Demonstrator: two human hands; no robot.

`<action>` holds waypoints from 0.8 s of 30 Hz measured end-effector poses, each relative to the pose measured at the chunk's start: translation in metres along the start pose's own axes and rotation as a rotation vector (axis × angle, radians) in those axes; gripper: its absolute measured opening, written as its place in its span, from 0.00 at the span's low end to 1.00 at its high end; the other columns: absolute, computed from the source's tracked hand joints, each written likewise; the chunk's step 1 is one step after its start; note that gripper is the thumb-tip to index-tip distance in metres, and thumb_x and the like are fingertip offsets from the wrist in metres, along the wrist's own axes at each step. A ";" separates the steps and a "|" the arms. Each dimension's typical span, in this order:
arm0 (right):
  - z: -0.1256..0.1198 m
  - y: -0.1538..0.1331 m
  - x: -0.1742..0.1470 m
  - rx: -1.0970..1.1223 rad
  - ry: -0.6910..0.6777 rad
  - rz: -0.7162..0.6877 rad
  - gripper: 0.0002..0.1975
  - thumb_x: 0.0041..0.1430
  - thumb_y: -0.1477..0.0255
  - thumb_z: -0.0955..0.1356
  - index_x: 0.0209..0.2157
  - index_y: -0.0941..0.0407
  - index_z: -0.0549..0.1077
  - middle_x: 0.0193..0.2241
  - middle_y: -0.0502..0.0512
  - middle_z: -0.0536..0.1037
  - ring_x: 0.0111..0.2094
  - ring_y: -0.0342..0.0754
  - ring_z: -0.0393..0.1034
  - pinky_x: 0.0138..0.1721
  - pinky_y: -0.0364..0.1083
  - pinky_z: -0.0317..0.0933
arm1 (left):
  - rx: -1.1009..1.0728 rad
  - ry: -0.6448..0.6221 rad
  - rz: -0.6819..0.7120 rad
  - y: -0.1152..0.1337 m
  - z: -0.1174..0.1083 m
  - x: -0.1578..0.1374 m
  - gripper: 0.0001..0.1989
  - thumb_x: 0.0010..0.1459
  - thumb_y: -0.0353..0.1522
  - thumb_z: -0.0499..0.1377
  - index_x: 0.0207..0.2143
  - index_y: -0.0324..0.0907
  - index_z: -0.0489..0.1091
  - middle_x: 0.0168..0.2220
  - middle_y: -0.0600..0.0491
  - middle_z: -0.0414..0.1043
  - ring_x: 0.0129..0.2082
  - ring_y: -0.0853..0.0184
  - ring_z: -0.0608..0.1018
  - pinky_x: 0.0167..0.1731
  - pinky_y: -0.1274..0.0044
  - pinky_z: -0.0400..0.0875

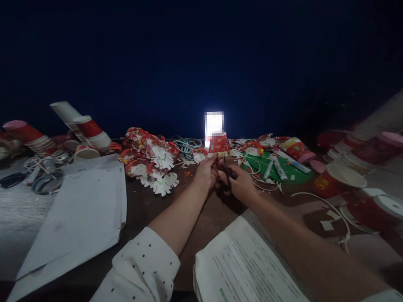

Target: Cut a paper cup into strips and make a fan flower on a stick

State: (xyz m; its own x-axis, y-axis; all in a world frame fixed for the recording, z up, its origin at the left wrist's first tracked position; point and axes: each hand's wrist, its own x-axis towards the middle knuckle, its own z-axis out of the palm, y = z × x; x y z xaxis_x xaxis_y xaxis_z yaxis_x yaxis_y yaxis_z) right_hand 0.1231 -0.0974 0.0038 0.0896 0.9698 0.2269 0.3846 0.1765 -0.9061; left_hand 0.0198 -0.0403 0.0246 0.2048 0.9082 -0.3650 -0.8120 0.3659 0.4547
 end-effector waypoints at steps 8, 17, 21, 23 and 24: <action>0.000 0.002 0.000 -0.074 0.034 -0.047 0.16 0.54 0.59 0.67 0.34 0.57 0.75 0.24 0.50 0.74 0.24 0.44 0.63 0.26 0.42 0.56 | 0.014 -0.032 0.017 0.001 0.000 -0.001 0.10 0.58 0.22 0.56 0.23 0.34 0.68 0.20 0.54 0.71 0.17 0.77 0.73 0.21 0.88 0.69; 0.000 0.001 0.002 -0.058 0.045 -0.027 0.17 0.53 0.57 0.67 0.35 0.57 0.75 0.26 0.52 0.76 0.26 0.45 0.66 0.27 0.43 0.58 | 0.124 -0.026 0.026 -0.002 -0.002 -0.003 0.09 0.52 0.27 0.64 0.23 0.36 0.67 0.15 0.59 0.66 0.13 0.78 0.67 0.16 0.86 0.62; -0.002 -0.001 0.005 0.002 0.082 -0.031 0.17 0.53 0.57 0.68 0.35 0.57 0.75 0.28 0.53 0.78 0.27 0.46 0.68 0.29 0.43 0.60 | 0.206 -0.108 -0.004 -0.008 -0.001 -0.009 0.10 0.50 0.31 0.65 0.25 0.36 0.68 0.16 0.57 0.68 0.12 0.75 0.68 0.14 0.84 0.60; -0.002 -0.001 0.005 0.003 0.084 -0.037 0.16 0.53 0.57 0.68 0.35 0.56 0.75 0.29 0.53 0.78 0.28 0.46 0.69 0.29 0.43 0.61 | 0.209 -0.128 -0.011 -0.009 0.000 -0.011 0.09 0.50 0.32 0.65 0.26 0.36 0.68 0.16 0.57 0.69 0.13 0.74 0.69 0.15 0.83 0.61; -0.003 -0.001 0.005 -0.001 0.080 -0.039 0.17 0.54 0.57 0.68 0.35 0.56 0.75 0.28 0.53 0.78 0.28 0.47 0.69 0.29 0.43 0.61 | 0.203 -0.131 -0.009 -0.010 0.001 -0.012 0.09 0.50 0.31 0.65 0.26 0.36 0.68 0.16 0.56 0.69 0.13 0.74 0.70 0.15 0.83 0.61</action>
State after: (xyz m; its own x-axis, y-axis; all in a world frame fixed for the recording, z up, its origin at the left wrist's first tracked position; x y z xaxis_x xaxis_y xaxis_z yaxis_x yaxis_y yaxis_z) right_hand 0.1256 -0.0933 0.0073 0.1478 0.9457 0.2896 0.3902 0.2133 -0.8957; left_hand 0.0258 -0.0546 0.0253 0.2912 0.9185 -0.2676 -0.6864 0.3955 0.6104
